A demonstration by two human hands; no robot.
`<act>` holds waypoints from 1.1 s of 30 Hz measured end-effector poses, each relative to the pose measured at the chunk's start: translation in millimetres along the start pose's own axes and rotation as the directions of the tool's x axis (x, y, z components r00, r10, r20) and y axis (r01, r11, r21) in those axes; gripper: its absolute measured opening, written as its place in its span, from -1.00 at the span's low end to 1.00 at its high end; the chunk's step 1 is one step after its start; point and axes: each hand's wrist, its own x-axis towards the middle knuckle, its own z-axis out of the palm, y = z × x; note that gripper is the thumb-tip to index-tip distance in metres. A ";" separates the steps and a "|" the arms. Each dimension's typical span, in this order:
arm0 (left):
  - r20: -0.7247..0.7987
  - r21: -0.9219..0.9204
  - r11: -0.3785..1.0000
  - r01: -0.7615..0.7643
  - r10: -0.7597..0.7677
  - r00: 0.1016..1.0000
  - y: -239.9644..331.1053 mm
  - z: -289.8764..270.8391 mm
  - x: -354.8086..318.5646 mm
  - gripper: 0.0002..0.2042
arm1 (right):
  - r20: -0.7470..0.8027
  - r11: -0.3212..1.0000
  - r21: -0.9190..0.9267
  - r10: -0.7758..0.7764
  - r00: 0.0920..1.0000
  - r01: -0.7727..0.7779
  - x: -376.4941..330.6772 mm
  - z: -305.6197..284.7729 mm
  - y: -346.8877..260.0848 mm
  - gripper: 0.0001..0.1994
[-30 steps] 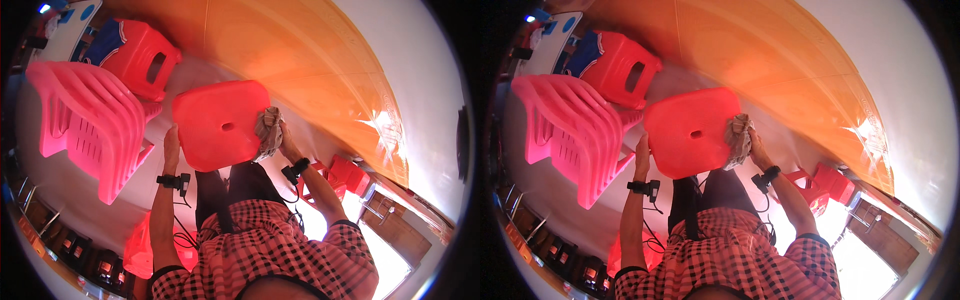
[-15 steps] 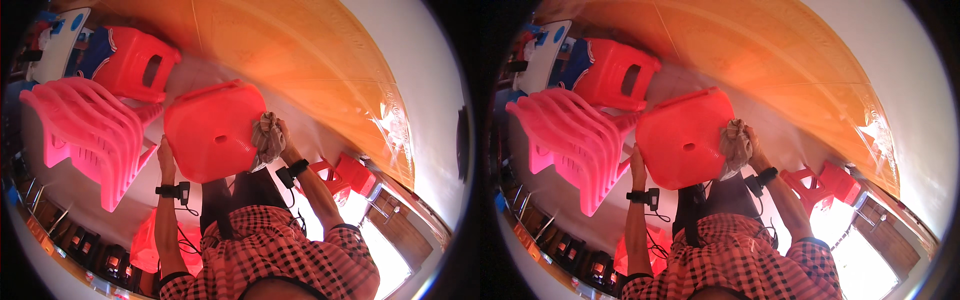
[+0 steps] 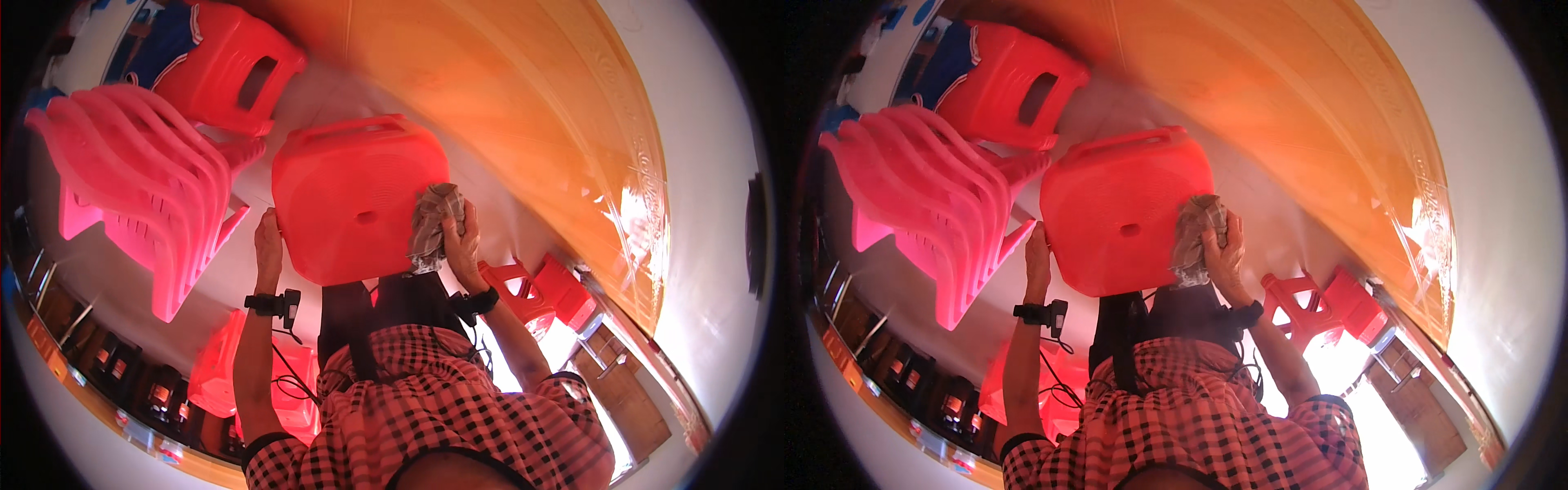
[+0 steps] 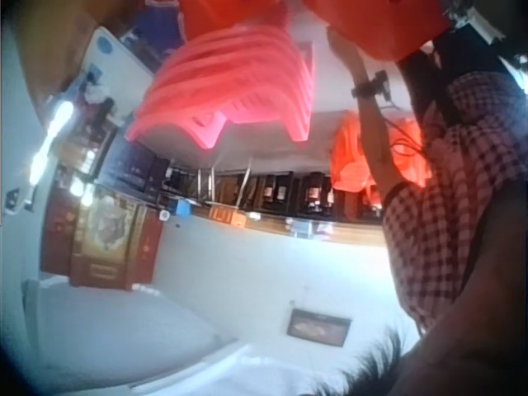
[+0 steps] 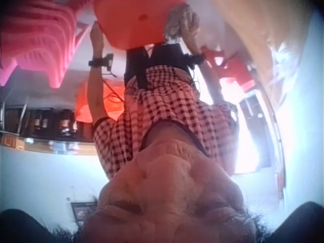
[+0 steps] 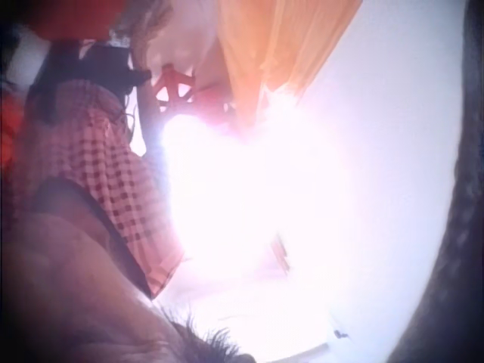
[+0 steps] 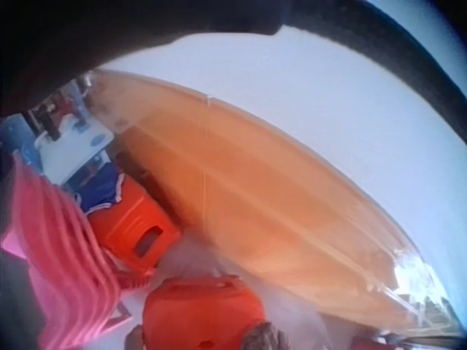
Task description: The person moves plastic stools across the floor and then wipes the top and interior of a stool with a cloth.
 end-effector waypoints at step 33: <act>0.251 -0.958 0.101 0.268 -0.152 0.956 -91.2 196.5 -84.4 -0.83 | 0.800 0.937 -0.237 0.338 0.495 -0.257 219.1 86.3 -124.9 -0.58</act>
